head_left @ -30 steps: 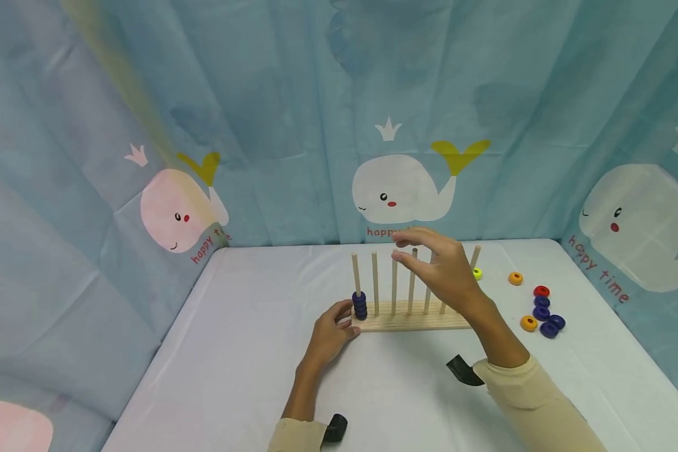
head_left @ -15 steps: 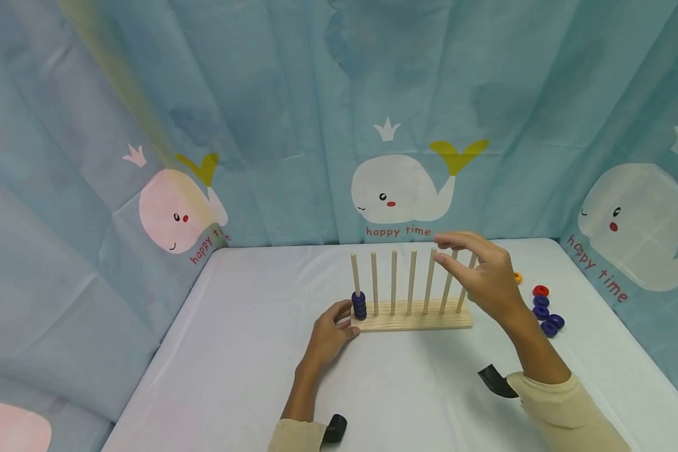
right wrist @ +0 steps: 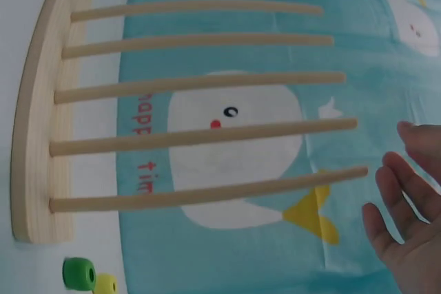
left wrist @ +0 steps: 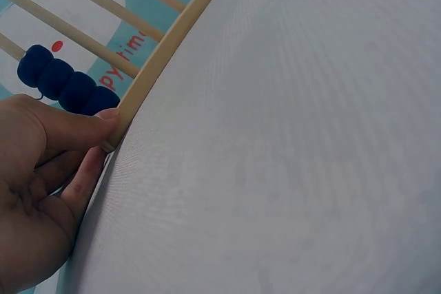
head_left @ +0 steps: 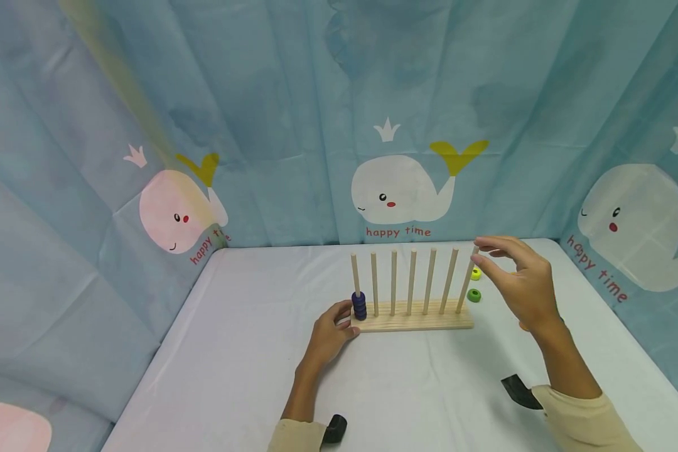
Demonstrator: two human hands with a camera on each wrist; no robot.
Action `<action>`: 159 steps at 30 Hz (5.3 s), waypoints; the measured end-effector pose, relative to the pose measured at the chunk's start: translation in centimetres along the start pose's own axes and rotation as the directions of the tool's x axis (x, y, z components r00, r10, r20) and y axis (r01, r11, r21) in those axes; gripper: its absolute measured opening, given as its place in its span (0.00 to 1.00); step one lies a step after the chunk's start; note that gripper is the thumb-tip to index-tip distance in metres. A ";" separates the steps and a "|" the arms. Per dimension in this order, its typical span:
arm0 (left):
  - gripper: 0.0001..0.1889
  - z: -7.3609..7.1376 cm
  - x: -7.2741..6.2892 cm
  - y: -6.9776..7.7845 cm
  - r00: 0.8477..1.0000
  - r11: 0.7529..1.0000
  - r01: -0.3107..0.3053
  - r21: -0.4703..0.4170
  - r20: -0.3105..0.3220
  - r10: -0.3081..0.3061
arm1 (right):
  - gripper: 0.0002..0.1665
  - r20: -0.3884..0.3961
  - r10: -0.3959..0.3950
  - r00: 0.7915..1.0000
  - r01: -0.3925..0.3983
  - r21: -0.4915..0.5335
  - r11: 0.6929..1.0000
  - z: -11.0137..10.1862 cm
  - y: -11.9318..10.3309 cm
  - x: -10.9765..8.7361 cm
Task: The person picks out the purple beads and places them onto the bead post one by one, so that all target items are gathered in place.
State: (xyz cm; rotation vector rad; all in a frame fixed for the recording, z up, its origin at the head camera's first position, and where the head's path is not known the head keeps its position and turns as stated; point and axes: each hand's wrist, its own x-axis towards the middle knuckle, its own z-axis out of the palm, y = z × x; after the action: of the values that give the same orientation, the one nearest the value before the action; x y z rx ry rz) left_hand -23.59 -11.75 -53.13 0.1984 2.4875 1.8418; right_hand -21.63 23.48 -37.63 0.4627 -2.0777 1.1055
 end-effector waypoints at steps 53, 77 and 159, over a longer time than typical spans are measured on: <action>0.33 -0.1 0.0 0.3 1.000 1.000 -0.001 -0.009 0.001 0.001 | 0.29 -0.077 0.557 0.827 -0.559 -0.224 0.798 -6.3 10.6 -4.0; 0.33 -0.1 0.0 0.1 1.000 1.000 0.008 -0.014 0.001 -0.008 | 0.33 0.036 0.722 0.691 -0.683 -0.294 0.668 -6.7 14.2 -6.2; 0.33 0.0 0.0 0.2 1.000 1.000 0.003 -0.020 0.007 -0.002 | 0.37 0.105 0.651 0.752 -0.589 -0.336 0.735 -5.7 11.9 -4.3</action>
State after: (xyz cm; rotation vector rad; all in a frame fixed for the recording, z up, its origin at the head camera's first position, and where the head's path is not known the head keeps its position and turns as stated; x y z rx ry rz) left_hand -23.59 -11.69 -52.97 0.2009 2.4626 1.8601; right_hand -23.45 34.80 -45.41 -0.3180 -2.6370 1.1171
